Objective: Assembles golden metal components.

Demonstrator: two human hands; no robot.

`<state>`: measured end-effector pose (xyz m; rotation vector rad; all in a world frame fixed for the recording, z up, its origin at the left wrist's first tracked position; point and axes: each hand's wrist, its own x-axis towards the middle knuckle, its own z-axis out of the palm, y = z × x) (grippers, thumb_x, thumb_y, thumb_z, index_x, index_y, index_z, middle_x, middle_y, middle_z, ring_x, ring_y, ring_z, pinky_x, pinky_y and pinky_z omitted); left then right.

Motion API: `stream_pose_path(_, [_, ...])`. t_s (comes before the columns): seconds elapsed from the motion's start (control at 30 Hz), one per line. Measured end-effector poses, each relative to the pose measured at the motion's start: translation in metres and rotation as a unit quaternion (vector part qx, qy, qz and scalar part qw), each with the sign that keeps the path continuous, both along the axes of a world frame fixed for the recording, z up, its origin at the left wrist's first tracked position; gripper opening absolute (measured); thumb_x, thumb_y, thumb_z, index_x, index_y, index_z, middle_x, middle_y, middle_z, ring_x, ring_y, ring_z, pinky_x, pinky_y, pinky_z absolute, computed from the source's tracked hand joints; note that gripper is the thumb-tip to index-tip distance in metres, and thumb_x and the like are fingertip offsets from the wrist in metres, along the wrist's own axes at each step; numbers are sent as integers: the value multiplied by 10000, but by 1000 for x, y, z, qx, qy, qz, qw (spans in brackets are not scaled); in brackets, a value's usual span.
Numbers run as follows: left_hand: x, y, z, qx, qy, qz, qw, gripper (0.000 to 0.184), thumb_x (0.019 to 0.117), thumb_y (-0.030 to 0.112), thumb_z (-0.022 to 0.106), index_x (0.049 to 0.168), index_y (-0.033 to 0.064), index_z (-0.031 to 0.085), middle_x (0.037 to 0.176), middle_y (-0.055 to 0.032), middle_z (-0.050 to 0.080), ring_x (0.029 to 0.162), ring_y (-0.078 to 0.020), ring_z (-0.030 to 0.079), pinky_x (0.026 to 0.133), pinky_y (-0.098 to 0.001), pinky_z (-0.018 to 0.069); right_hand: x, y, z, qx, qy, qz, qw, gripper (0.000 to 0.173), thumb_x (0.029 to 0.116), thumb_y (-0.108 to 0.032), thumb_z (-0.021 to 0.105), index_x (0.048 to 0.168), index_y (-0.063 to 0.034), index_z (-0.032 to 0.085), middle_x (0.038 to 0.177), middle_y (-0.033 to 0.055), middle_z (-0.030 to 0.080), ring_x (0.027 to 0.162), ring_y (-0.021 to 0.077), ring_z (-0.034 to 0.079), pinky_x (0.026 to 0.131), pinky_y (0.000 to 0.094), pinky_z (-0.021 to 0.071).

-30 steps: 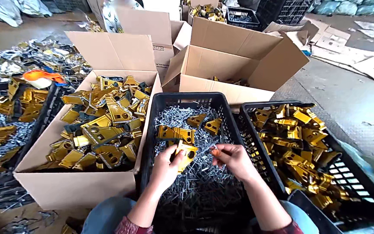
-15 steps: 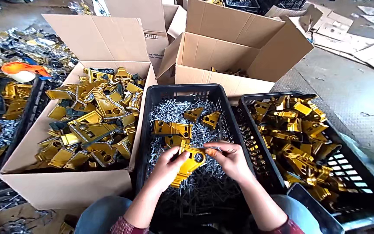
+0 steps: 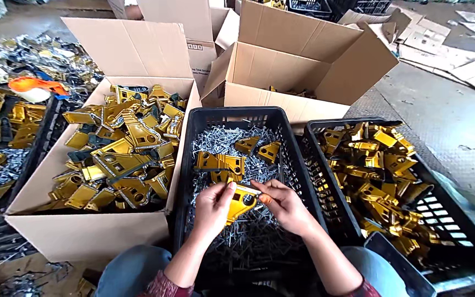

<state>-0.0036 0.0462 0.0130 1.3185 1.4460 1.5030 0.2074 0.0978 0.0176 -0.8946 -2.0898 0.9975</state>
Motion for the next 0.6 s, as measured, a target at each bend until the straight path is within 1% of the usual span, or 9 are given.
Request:
stream_pose_path(0.07, [-4, -1, 1, -3, -28, -53, 998, 261, 1031, 147, 513, 892, 74, 722, 797, 60, 689, 791, -12, 657, 768, -219, 552, 3, 4, -4, -75, 86, 49, 992, 345, 1009, -272, 622, 1276, -81, 727, 1254, 69, 654, 1112, 40, 595, 939, 191, 510])
stream_pose_path(0.1, [-6, -2, 4, -11, -73, -101, 992, 272, 1037, 146, 484, 908, 93, 719, 828, 70, 697, 819, -12, 661, 796, -228, 558, 4, 4, -5, -117, 134, 86, 980, 442, 961, -359, 694, 1300, -76, 713, 1380, 88, 603, 1213, 80, 582, 977, 229, 529])
stream_pose_path(0.17, [-4, -7, 8, -18, -186, -208, 960, 307, 1058, 225, 474, 909, 160, 734, 873, 75, 734, 843, -20, 693, 801, -242, 589, -1, 3, -3, -183, 224, 196, 937, 850, 856, -524, 786, 1499, -39, 514, 1585, 132, 427, 1359, 189, 533, 1049, 355, 541])
stream_pose_path(0.23, [3, -11, 5, -36, -280, -265, 922, 309, 1045, 362, 535, 948, 187, 770, 927, 47, 758, 889, -46, 713, 828, -265, 600, -14, -3, -3, -219, 310, 260, 888, 1087, 817, -490, 831, 1620, -52, 245, 1546, 131, 480, 1329, 218, 557, 1095, 405, 496])
stream_pose_path(0.37, [1, -11, 3, -81, -289, -264, 917, 325, 1054, 338, 482, 993, 181, 761, 963, 43, 760, 928, -48, 711, 860, -269, 595, -23, -12, -6, -259, 365, 233, 863, 1169, 791, -315, 887, 1639, -161, 96, 1421, 108, 573, 1249, 218, 613, 1073, 421, 514])
stream_pose_path(0.43, [-5, -5, 6, -75, -168, -225, 957, 306, 1076, 242, 456, 1008, 142, 737, 949, 58, 744, 905, -27, 696, 846, -245, 585, -21, -13, -6, -208, 325, 178, 905, 1169, 792, -330, 889, 1624, -104, 99, 1395, 110, 578, 1216, 203, 629, 1042, 401, 542])
stream_pose_path(0.5, [-10, 2, 1, -79, -37, -163, 983, 283, 1026, 209, 588, 1228, 30, 672, 1126, -37, 719, 1022, -86, 687, 926, -280, 571, -20, -12, -12, -60, 205, 80, 974, 1148, 748, -345, 914, 1590, -7, 211, 1351, 169, 596, 1203, 219, 637, 1022, 389, 567])
stream_pose_path(0.57, [-6, 0, 0, -127, -19, -176, 976, 590, 939, 264, 711, 1427, 8, 501, 1286, -101, 659, 1111, -148, 680, 961, -320, 576, -23, -13, -21, 124, 51, 18, 991, 1083, 716, -443, 909, 1530, 18, 363, 1302, 209, 621, 1199, 259, 627, 1040, 427, 537])
stream_pose_path(0.6, [-2, -2, -1, -140, -37, -196, 970, 699, 884, 243, 770, 1458, 10, 446, 1268, -101, 665, 1088, -154, 688, 941, -329, 587, -27, -15, -23, 181, 3, 5, 983, 1040, 699, -461, 908, 1505, -16, 425, 1263, 204, 642, 1163, 298, 635, 1016, 483, 529])
